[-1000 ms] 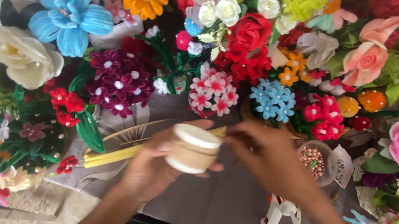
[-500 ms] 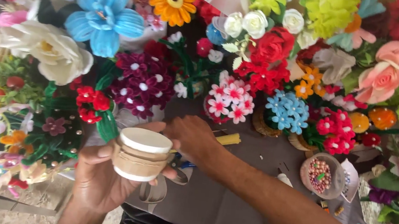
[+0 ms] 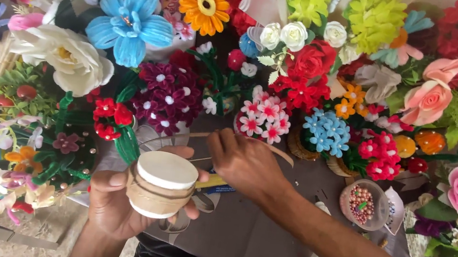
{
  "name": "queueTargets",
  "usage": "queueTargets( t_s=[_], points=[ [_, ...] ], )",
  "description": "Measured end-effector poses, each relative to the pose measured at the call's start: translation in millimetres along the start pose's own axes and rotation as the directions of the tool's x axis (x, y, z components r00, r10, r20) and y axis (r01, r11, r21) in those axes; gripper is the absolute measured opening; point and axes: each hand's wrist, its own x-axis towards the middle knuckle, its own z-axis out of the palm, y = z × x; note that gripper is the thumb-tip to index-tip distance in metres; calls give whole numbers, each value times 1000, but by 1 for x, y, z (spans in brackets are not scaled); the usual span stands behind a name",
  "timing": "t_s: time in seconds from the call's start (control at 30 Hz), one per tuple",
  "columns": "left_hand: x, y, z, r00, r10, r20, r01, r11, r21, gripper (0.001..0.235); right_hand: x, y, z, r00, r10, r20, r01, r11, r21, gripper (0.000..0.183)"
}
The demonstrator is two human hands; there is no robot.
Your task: Decorating a small paper cup by gluing a decorative strip around its circumference using a hot glue gun and trimming it with scissors.
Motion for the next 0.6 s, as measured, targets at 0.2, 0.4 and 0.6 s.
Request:
queueTargets(
  t_s=[0.2, 0.4, 0.6],
  points=[
    [-2, -5, -12, 997, -66, 30, 64, 995, 80, 102, -29, 19, -29, 983, 54, 176, -51, 998, -20, 12],
    [8, -9, -16, 968, -204, 144, 183, 972, 151, 99, -65, 37, -71, 996, 84, 36, -72, 966, -250, 22],
    [34, -38, 6, 983, -180, 34, 172, 973, 156, 88, -100, 45, -126, 984, 178, -9, -167, 904, -393, 8]
  ],
)
